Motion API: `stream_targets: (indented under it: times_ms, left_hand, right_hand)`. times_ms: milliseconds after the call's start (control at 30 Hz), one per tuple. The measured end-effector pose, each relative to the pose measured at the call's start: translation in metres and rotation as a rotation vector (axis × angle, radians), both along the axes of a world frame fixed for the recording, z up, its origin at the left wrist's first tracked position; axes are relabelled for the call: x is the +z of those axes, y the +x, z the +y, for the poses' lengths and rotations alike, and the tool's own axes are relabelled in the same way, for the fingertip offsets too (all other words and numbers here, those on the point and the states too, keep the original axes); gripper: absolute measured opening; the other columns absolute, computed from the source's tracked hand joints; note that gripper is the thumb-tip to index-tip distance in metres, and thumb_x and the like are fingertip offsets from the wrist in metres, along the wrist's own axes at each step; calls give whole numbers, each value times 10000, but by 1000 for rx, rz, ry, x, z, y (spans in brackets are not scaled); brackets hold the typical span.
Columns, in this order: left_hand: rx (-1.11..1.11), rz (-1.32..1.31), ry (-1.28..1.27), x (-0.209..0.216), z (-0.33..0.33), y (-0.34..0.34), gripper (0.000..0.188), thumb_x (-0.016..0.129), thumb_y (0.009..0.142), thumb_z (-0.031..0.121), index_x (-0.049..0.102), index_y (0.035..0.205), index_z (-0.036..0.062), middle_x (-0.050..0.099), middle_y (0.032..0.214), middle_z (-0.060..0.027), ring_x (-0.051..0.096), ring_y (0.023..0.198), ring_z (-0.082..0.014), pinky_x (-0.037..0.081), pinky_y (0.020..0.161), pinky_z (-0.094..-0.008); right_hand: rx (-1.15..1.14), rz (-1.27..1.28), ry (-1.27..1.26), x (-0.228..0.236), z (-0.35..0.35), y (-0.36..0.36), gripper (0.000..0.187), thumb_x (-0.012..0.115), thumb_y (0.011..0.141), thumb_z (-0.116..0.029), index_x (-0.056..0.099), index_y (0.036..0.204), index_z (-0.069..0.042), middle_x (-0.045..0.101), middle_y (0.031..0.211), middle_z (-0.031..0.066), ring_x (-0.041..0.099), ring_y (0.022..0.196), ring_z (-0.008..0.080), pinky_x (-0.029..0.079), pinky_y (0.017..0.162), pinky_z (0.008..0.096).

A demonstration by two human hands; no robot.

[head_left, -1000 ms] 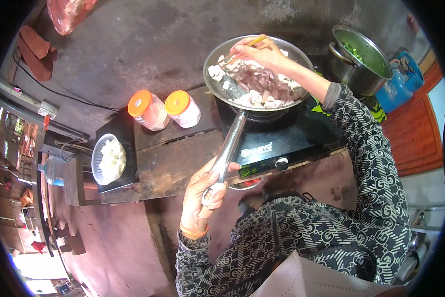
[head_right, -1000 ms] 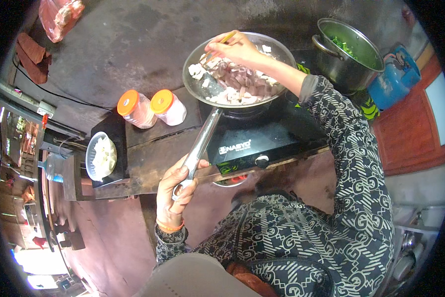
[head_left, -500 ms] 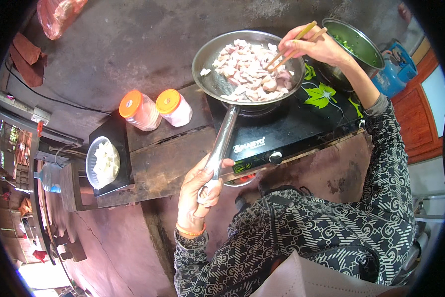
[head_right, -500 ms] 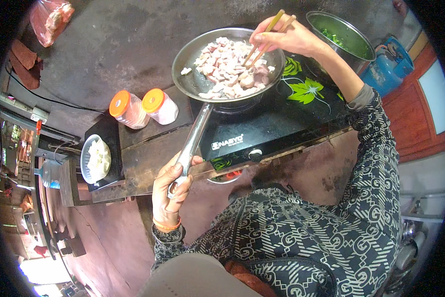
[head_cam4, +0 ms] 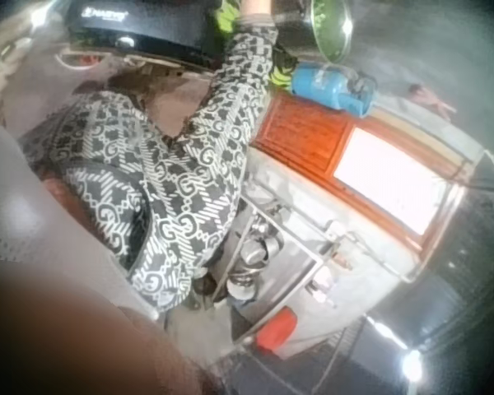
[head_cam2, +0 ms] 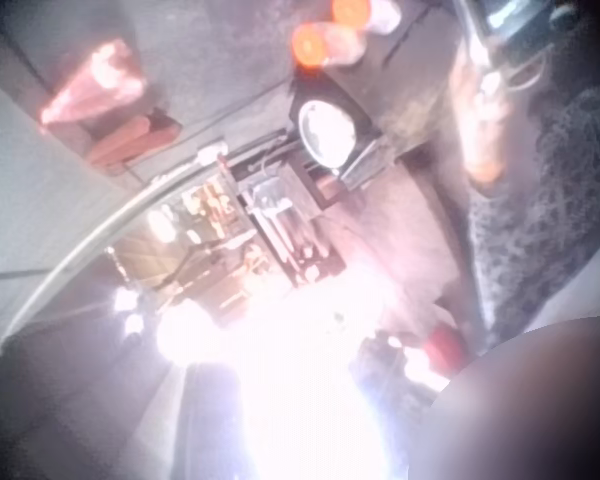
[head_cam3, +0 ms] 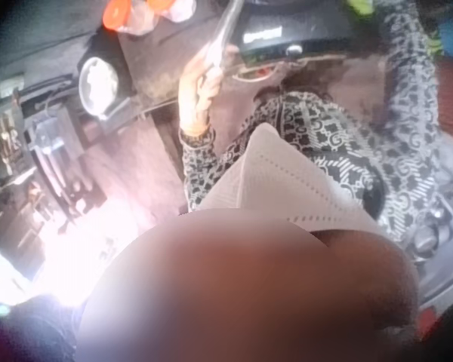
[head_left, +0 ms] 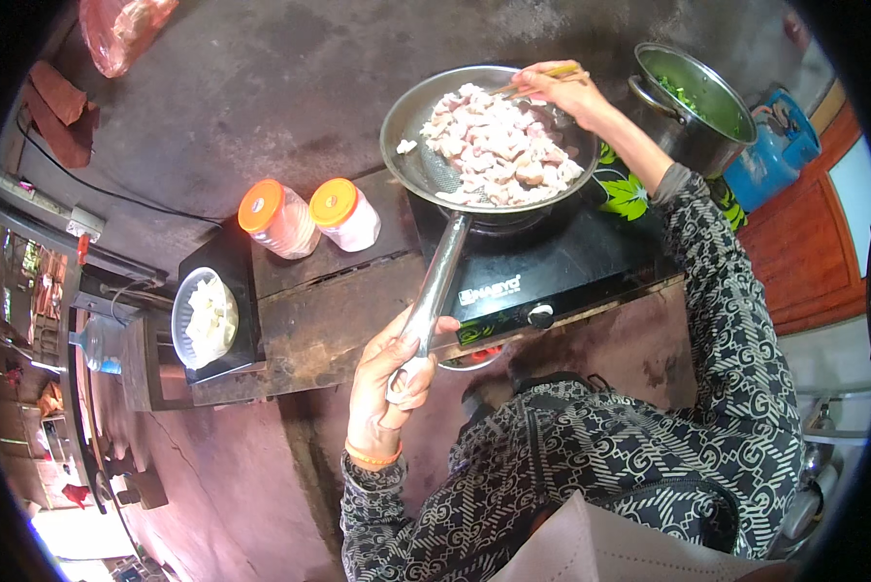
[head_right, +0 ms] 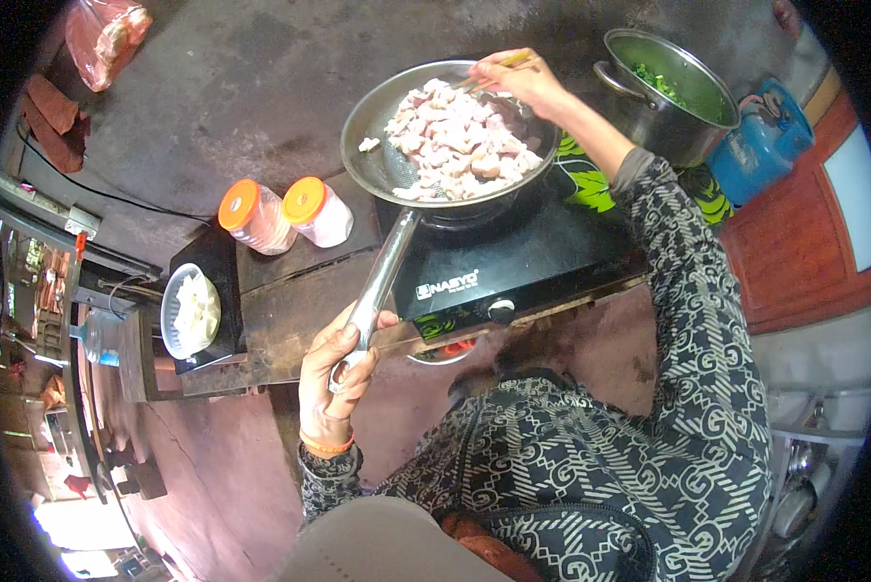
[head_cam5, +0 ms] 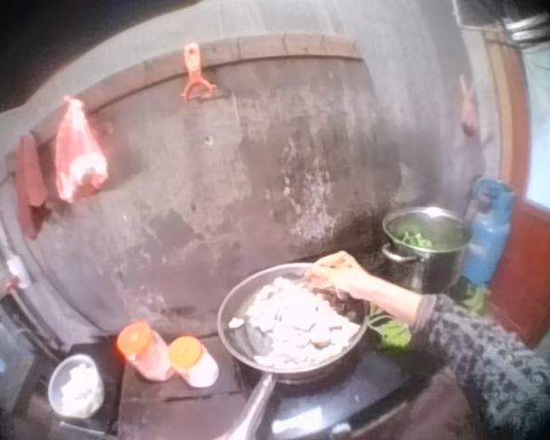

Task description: The person stirs chopped green vegetables in a pot on a portable stove, then stirs diced meat in a pan on the same stove. Finally, the person retrieves a pot and fills it with water from a large dispenser.

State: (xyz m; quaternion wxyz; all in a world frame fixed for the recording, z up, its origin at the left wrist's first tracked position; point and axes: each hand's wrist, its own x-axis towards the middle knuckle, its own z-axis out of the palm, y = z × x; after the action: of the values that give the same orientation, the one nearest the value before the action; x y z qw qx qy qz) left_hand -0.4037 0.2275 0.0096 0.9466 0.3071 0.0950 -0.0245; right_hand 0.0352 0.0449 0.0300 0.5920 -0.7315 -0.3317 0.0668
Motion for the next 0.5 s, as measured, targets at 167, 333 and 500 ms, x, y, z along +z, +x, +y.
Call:
stream_targets:
  times_ms: [167, 333, 500]
  left_hand:
    - [-3, -7, 10, -4, 3, -1, 556, 565, 992, 103, 344, 1471, -74, 585, 1255, -243, 498, 509, -58, 358, 338, -148]
    - [42, 23, -19, -3, 4, -17, 452, 547, 995, 105, 412, 1371, -106, 606, 1194, -225, 441, 476, -34, 336, 323, -149]
    - [-37, -52, -76, -18, 10, -14, 573, 544, 1009, 86, 299, 1518, -11, 602, 1274, -196, 513, 546, -74, 392, 377, -155]
  right_hand:
    - [220, -113, -10, 9, 21, -46, 208, 669, 970, -218, 759, 1037, -43, 751, 1000, 48, 687, 886, 112, 549, 795, 259]
    - [274, -128, -245, 40, 18, -100, 264, 713, 942, -236, 745, 1056, 0, 727, 1028, 85, 692, 937, 169, 558, 838, 305]
    - [74, -175, -143, 69, -4, -71, 266, 608, 992, -210, 715, 1114, 2, 724, 1057, 104, 702, 982, 181, 561, 917, 317]
